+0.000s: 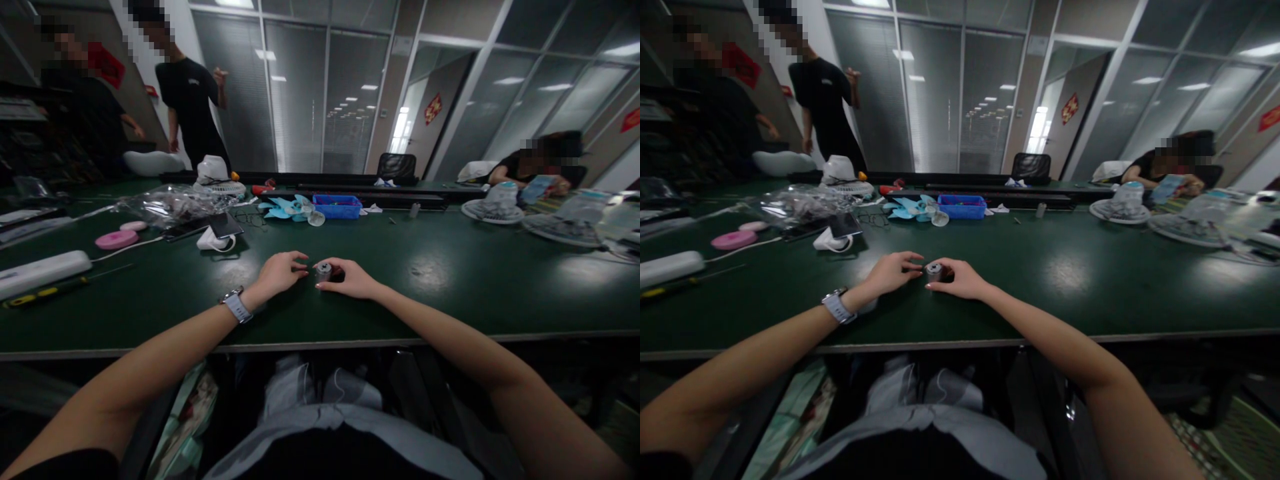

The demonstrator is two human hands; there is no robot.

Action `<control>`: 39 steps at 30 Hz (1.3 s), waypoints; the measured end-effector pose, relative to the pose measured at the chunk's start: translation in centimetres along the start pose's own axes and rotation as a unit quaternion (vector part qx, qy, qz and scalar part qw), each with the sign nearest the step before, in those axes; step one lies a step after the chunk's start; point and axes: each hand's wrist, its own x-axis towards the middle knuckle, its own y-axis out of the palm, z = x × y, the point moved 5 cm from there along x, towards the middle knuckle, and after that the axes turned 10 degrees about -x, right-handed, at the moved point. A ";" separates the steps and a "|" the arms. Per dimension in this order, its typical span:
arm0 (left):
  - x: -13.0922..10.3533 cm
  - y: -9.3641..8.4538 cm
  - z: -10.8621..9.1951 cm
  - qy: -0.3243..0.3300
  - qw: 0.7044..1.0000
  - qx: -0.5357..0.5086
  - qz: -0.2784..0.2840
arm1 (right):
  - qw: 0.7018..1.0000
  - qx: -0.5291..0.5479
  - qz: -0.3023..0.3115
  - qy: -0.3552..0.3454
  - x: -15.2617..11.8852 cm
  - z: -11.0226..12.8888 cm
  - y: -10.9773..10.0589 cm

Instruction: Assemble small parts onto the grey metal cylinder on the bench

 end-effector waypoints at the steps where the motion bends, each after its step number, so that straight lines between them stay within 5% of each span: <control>1: 0.0 0.0 -0.3 0.000 1.000 -0.001 0.000 | 1.000 0.001 0.001 -0.002 0.0 0.0 0.0; 7: 0.2 -1.3 -3.8 0.035 0.988 -0.117 -0.095 | 1.000 -0.002 -0.002 -0.007 -0.1 0.1 0.0; 12: 0.1 -0.7 -6.0 0.064 0.976 -0.197 -0.070 | 1.000 -0.009 -0.008 -0.006 0.1 -0.3 0.2; 31: 0.0 0.5 -5.7 0.047 0.970 -0.236 0.025 | 1.000 0.003 -0.012 -0.013 0.0 -0.3 0.1; 39: 0.1 -0.6 -5.1 0.019 0.972 -0.226 -0.067 | 1.000 0.009 0.001 -0.011 0.0 -0.1 0.2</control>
